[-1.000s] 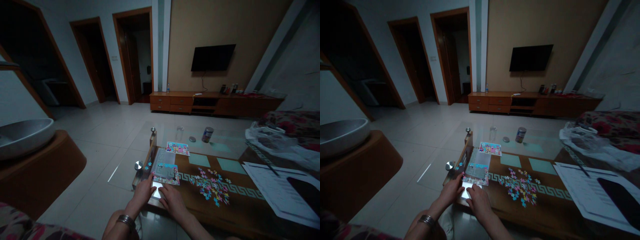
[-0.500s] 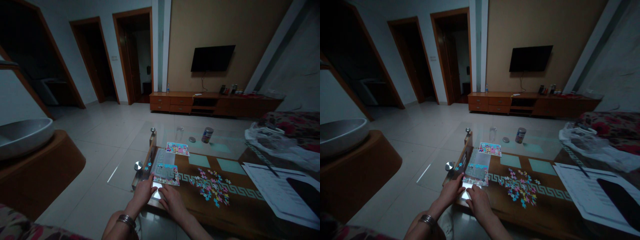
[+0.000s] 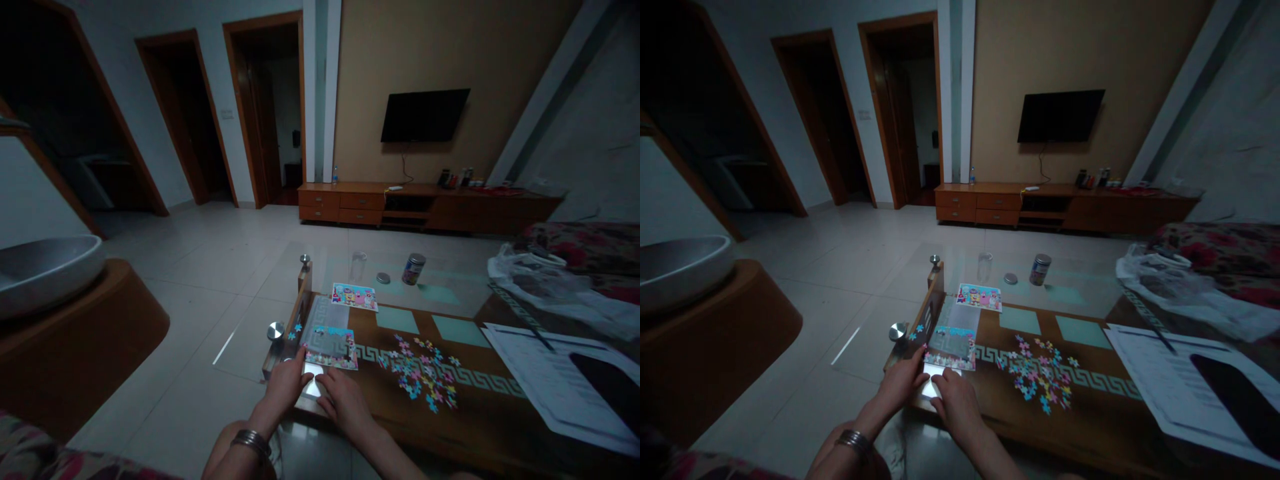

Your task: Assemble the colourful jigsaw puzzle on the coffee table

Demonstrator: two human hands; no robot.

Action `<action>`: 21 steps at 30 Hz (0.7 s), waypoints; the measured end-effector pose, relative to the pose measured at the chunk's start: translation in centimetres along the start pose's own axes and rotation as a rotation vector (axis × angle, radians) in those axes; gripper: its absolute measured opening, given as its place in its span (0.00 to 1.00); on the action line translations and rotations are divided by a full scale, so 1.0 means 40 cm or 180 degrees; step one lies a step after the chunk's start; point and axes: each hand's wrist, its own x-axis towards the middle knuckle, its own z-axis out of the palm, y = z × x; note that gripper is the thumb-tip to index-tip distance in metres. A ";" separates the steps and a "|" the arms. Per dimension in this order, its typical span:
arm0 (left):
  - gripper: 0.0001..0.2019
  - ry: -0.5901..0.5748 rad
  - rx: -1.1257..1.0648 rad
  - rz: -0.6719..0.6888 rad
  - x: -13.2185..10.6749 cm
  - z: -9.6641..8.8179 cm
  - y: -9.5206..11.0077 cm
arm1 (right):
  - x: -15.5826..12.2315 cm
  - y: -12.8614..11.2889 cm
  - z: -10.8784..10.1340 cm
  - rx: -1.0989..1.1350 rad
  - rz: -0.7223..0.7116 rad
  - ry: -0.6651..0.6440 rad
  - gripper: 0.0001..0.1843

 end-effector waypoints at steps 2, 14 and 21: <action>0.31 -0.0011 -0.0004 -0.0001 0.001 0.002 -0.002 | 0.001 0.000 0.000 0.0021 -0.0007 -0.0007 0.16; 0.31 -0.0017 -0.0010 0.0009 0.005 0.015 -0.007 | -0.003 0.003 0.012 -0.0069 0.0021 0.0042 0.14; 0.29 -0.0088 0.0088 0.0105 0.009 0.019 -0.016 | -0.010 -0.006 -0.002 -0.0187 0.0054 -0.0077 0.16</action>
